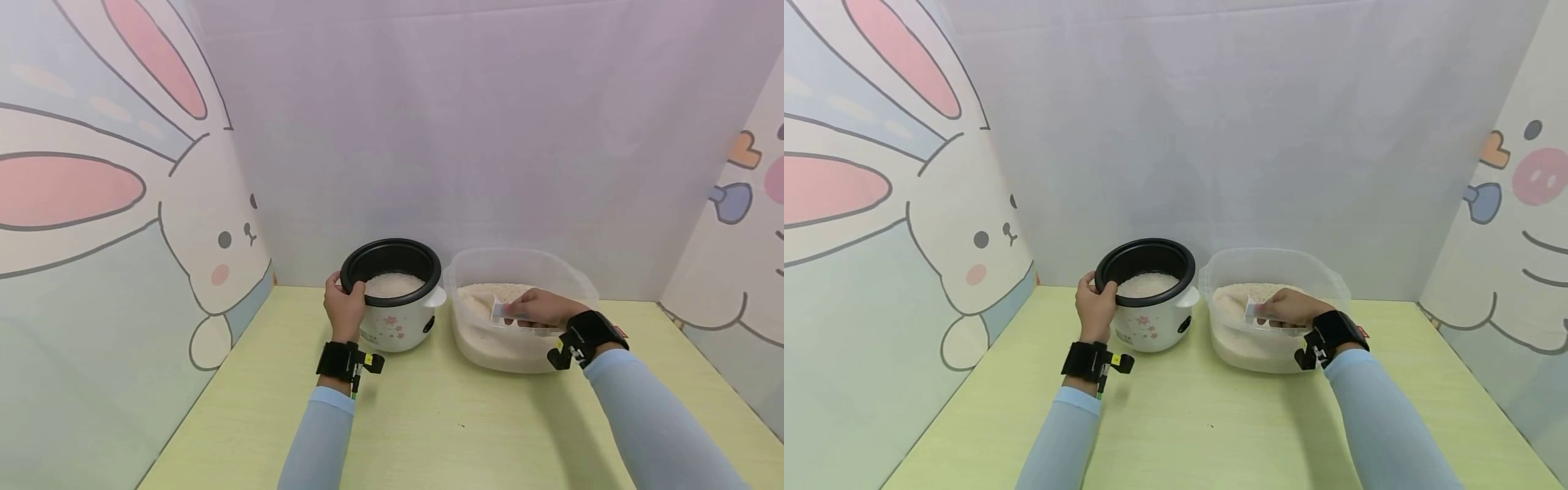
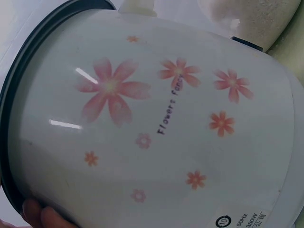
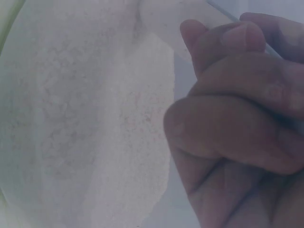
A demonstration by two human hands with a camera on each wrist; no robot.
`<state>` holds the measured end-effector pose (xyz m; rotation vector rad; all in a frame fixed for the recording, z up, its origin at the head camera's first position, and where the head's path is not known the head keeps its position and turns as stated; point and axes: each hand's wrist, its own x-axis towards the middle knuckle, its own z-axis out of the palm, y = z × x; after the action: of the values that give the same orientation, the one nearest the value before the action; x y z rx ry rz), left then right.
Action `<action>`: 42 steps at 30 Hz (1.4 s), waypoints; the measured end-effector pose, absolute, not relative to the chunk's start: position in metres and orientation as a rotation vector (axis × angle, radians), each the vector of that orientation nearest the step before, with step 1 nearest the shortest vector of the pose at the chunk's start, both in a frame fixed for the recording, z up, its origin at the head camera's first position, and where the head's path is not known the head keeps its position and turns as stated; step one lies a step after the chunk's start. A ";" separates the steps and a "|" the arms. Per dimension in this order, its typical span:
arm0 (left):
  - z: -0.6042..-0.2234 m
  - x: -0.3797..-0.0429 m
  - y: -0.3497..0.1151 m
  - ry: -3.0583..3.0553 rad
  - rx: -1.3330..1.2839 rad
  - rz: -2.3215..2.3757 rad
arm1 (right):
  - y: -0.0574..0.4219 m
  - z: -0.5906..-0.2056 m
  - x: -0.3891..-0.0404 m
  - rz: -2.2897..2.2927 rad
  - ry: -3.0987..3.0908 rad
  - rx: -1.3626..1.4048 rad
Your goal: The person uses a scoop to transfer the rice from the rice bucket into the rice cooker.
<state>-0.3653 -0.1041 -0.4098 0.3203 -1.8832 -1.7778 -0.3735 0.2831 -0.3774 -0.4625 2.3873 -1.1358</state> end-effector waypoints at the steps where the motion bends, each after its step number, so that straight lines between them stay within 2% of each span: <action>1: -0.410 -0.365 -0.104 -1.882 0.321 -1.779 | 0.284 -0.377 -0.373 -1.148 2.378 -0.464; 25: -0.406 -0.363 -0.103 -1.863 0.323 -1.795 | 0.290 -0.367 -0.367 -1.508 2.297 -0.357; 42: -0.407 -0.363 -0.104 -1.869 0.326 -1.788 | 0.289 -0.364 -0.359 -1.566 2.404 -0.284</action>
<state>-0.3630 -0.1038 -0.4067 0.3263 -1.8693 -1.7884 -0.3595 0.2887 -0.3643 -0.2845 2.4041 -1.5658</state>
